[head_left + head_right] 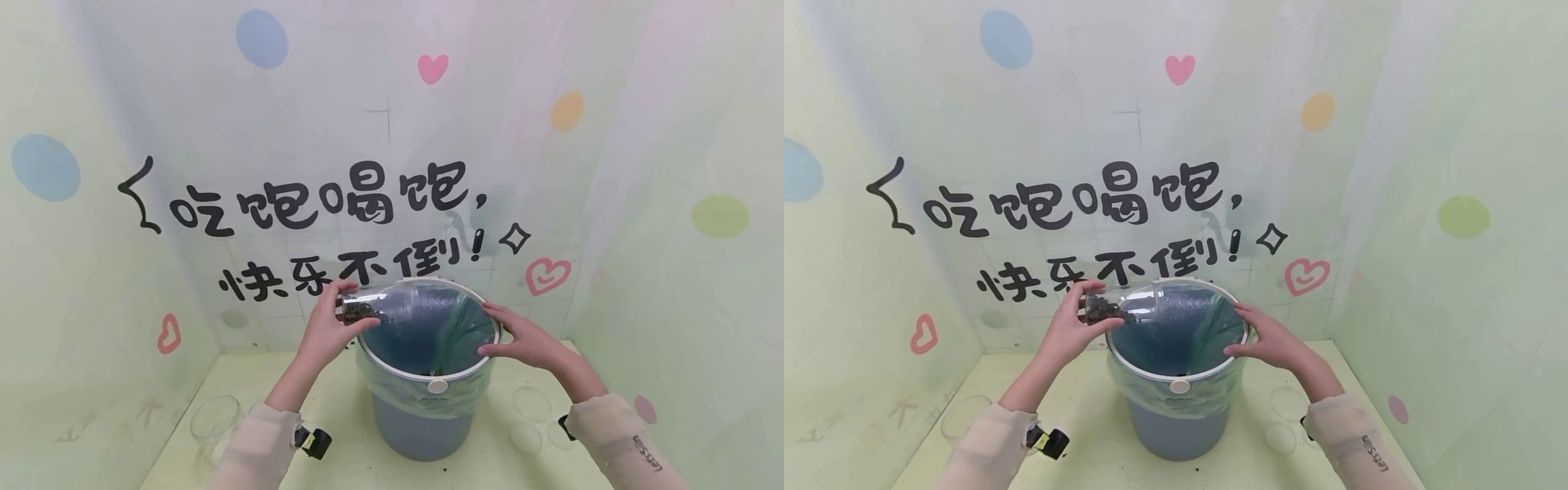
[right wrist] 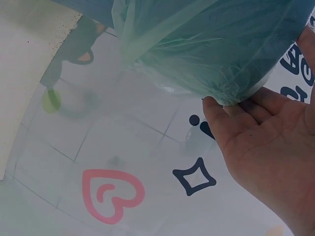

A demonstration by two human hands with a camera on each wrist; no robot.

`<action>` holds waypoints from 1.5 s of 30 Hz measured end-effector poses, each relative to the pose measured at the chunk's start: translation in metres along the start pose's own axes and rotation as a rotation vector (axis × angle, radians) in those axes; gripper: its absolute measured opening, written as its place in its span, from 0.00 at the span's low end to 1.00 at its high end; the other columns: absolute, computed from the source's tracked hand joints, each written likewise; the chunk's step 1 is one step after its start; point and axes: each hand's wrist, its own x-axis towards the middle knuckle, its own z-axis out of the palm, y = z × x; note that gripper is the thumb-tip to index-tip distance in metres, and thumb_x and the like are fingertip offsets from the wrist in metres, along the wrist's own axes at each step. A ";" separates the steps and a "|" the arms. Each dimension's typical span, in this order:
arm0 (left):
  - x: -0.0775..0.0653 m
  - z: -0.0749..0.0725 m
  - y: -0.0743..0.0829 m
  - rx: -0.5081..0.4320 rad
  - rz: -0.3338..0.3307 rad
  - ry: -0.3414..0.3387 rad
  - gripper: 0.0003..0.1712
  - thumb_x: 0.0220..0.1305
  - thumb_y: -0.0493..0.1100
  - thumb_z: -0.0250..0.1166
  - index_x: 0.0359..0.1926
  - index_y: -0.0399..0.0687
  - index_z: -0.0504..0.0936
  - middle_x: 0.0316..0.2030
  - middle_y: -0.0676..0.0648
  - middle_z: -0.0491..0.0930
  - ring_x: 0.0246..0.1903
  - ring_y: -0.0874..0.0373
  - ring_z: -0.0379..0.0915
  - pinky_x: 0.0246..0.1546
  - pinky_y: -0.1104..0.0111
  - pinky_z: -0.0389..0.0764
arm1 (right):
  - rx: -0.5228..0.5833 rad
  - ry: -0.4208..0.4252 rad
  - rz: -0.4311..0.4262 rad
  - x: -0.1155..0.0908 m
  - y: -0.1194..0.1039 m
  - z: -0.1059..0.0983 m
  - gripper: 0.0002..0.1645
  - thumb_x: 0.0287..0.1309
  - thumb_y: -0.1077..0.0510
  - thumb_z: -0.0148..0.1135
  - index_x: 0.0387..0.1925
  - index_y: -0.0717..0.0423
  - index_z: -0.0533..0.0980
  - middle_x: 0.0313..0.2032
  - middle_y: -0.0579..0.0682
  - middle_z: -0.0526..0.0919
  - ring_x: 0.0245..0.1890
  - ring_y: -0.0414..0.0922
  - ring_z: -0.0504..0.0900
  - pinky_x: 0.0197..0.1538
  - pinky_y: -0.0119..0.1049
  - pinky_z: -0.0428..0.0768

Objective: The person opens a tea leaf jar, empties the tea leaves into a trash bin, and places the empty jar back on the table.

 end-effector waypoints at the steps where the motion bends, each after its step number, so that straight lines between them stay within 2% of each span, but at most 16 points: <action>1: 0.000 0.000 0.000 -0.006 -0.003 -0.002 0.45 0.50 0.41 0.79 0.66 0.44 0.65 0.65 0.42 0.69 0.63 0.45 0.69 0.61 0.51 0.78 | 0.000 0.000 0.000 0.000 0.000 0.000 0.55 0.55 0.44 0.72 0.74 0.64 0.57 0.75 0.67 0.56 0.73 0.68 0.57 0.69 0.67 0.64; 19: 0.001 0.003 0.001 -0.063 -0.017 -0.007 0.48 0.50 0.39 0.79 0.67 0.44 0.62 0.63 0.42 0.71 0.63 0.45 0.68 0.62 0.51 0.77 | -0.010 0.013 -0.010 -0.001 0.003 0.001 0.55 0.54 0.44 0.73 0.74 0.65 0.58 0.74 0.68 0.58 0.72 0.69 0.58 0.69 0.67 0.64; 30: 0.003 0.004 0.001 -0.068 -0.001 -0.002 0.47 0.50 0.37 0.78 0.67 0.41 0.62 0.64 0.42 0.71 0.64 0.44 0.68 0.62 0.50 0.77 | -0.011 0.008 -0.006 0.001 0.004 0.000 0.55 0.54 0.43 0.72 0.74 0.64 0.57 0.74 0.67 0.57 0.73 0.69 0.57 0.69 0.67 0.63; 45: 0.001 -0.003 0.002 0.001 -0.018 -0.018 0.46 0.52 0.39 0.78 0.68 0.49 0.64 0.68 0.44 0.70 0.69 0.45 0.65 0.65 0.48 0.73 | 0.000 -0.004 0.006 0.001 0.002 0.001 0.55 0.55 0.43 0.72 0.74 0.64 0.57 0.74 0.68 0.57 0.73 0.69 0.57 0.69 0.67 0.64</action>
